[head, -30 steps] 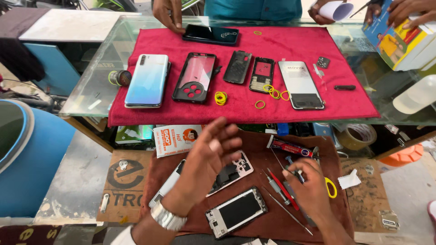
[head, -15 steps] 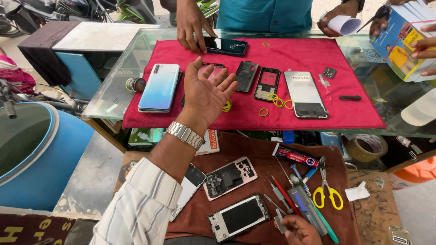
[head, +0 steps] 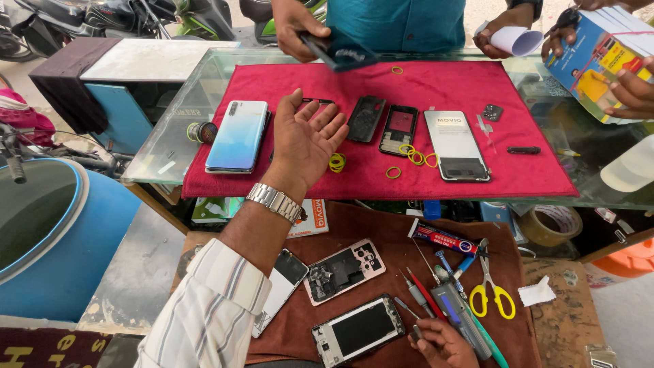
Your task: The person applies adhesive to the frame of a disassembled smartphone using a tube. They then use a red tool to spread the adhesive evenly along the edges. The person handles a new screen assembly and a toothbrush, placing them on the workbench. Finally, they align the new screen with the phone body and press it into place to complete the assembly.
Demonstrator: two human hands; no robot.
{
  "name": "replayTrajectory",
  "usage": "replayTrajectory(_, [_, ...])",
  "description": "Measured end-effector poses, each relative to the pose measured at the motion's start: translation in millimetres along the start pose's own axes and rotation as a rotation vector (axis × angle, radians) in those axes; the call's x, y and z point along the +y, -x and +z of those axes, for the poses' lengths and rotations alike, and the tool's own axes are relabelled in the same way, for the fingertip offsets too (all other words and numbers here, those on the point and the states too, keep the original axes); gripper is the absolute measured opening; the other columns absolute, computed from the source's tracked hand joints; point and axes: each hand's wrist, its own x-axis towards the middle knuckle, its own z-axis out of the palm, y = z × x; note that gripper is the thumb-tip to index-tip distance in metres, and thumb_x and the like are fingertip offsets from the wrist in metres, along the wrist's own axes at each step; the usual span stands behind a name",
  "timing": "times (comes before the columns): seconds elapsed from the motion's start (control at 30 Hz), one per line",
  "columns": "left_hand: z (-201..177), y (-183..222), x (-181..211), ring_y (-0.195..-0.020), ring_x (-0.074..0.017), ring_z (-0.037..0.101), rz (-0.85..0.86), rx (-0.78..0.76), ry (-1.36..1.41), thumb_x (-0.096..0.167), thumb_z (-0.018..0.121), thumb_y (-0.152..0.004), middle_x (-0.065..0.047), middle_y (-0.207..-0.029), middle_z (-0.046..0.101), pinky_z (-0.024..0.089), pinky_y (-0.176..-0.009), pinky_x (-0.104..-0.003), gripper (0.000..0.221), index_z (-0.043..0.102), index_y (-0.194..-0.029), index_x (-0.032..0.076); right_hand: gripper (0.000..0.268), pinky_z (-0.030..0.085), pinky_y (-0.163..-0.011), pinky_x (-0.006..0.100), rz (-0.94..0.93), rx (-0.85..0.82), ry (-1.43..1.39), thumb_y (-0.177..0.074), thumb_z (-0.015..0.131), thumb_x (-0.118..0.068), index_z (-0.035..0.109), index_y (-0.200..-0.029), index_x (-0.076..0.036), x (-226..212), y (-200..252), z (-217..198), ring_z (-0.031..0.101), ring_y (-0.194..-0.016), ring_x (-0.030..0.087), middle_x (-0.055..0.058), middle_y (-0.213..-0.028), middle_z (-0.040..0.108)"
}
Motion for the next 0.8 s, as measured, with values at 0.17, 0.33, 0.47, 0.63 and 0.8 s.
replayTrajectory(0.17, [-6, -1, 6, -0.108, -0.0299, 0.067, 0.010, -0.120, 0.030, 0.049, 0.055, -0.097, -0.016, -0.120, 0.065, 0.054, -0.098, -0.049, 0.061, 0.051, -0.131, -0.001, 0.030, 0.064, -0.093, 0.043, 0.009, -0.025, -0.076, -0.087, 0.068, -0.001, 0.067, -0.114, 0.011, 3, 1, -1, 0.079, -0.102, 0.030, 0.026, -0.104, 0.079])
replayTrajectory(0.33, [-9, 11, 2, -0.100, -0.0250, 0.072, -0.029, 0.066, -0.072, 0.022, 0.056, -0.102, -0.009, -0.110, 0.072, 0.062, -0.089, -0.045, 0.031, 0.057, -0.125, 0.003, 0.025, 0.061, -0.092, 0.043, 0.021, -0.018, -0.073, -0.089, 0.065, 0.001, 0.066, -0.112, 0.010, 1, 1, -1, 0.078, -0.103, 0.031, 0.026, -0.103, 0.078])
replayTrajectory(0.47, [-4, 52, -1, -0.095, -0.0231, 0.072, 0.043, -0.040, -0.100, 0.023, 0.052, -0.105, -0.008, -0.108, 0.071, 0.063, -0.083, -0.042, 0.027, 0.057, -0.124, 0.005, 0.022, 0.064, -0.092, 0.043, -0.005, -0.017, -0.072, -0.089, 0.065, 0.002, 0.067, -0.109, 0.010, -4, 3, -1, 0.079, -0.101, 0.030, 0.025, -0.099, 0.079])
replayTrajectory(0.63, [7, 123, -8, -0.098, -0.0194, 0.072, 0.064, -0.179, -0.026, 0.028, 0.052, -0.108, -0.005, -0.114, 0.071, 0.063, -0.084, -0.041, 0.029, 0.059, -0.128, 0.007, 0.023, 0.062, -0.092, 0.040, -0.024, -0.037, -0.095, -0.089, 0.067, -0.001, 0.067, -0.109, 0.010, -13, 7, 1, 0.077, -0.101, 0.028, 0.024, -0.100, 0.079])
replayTrajectory(0.8, [1, 177, -30, -0.104, -0.0199, 0.071, 0.005, -0.294, 0.058, 0.032, 0.051, -0.113, -0.009, -0.119, 0.071, 0.061, -0.090, -0.039, 0.036, 0.059, -0.133, 0.003, 0.026, 0.062, -0.091, 0.038, -0.017, -0.015, -0.053, -0.089, 0.067, -0.004, 0.066, -0.112, 0.008, -34, 18, 7, 0.077, -0.099, 0.024, 0.022, -0.101, 0.079])
